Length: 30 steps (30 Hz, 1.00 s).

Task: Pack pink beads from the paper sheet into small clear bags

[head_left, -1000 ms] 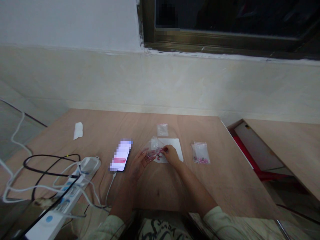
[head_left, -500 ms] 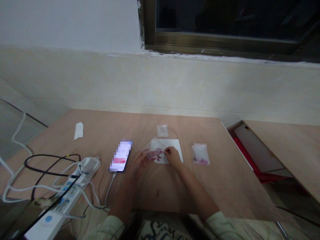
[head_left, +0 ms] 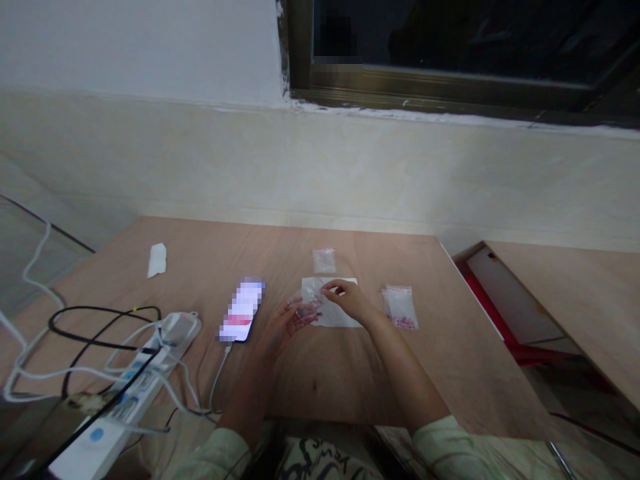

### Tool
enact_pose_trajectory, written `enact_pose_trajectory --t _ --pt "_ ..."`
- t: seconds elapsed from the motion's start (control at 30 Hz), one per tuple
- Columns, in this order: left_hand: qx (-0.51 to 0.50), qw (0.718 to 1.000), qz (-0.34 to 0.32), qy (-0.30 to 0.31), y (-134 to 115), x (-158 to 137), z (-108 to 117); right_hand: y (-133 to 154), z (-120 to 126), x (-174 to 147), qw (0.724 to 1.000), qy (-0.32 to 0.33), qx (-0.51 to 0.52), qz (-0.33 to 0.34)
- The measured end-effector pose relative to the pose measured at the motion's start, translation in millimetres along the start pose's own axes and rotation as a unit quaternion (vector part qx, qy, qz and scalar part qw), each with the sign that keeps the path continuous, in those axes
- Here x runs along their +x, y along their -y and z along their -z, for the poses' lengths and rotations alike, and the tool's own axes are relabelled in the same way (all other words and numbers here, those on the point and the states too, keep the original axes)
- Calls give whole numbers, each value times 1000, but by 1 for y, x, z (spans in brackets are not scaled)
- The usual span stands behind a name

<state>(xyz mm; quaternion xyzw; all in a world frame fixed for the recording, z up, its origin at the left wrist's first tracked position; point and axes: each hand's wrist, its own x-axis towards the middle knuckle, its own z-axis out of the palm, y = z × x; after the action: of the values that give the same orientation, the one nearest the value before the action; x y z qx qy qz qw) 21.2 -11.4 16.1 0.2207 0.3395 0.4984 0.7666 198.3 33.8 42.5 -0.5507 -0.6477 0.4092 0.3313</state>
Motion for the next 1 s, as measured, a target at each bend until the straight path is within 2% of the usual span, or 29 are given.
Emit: enact_pose_trajectory --t 0.17,0.3,0.47,0.6,0.9,1.0 --pt "38 999 -24 5 -5 -3 -10 2 0 -4 990 121 65 -23" --pt "112 993 -40 6 -7 -7 -17 6 4 -6 986 160 48 -13" --pt "116 992 -56 3 -3 -7 -15 10 8 -7 993 114 32 26" --pt "106 993 -53 13 -3 -6 -12 13 8 -9 993 104 22 46" --pt "32 999 -29 -23 3 1 -1 16 3 -11 999 30 28 35" --pt "24 999 -24 -29 5 2 0 11 0 -8 997 -32 73 14"
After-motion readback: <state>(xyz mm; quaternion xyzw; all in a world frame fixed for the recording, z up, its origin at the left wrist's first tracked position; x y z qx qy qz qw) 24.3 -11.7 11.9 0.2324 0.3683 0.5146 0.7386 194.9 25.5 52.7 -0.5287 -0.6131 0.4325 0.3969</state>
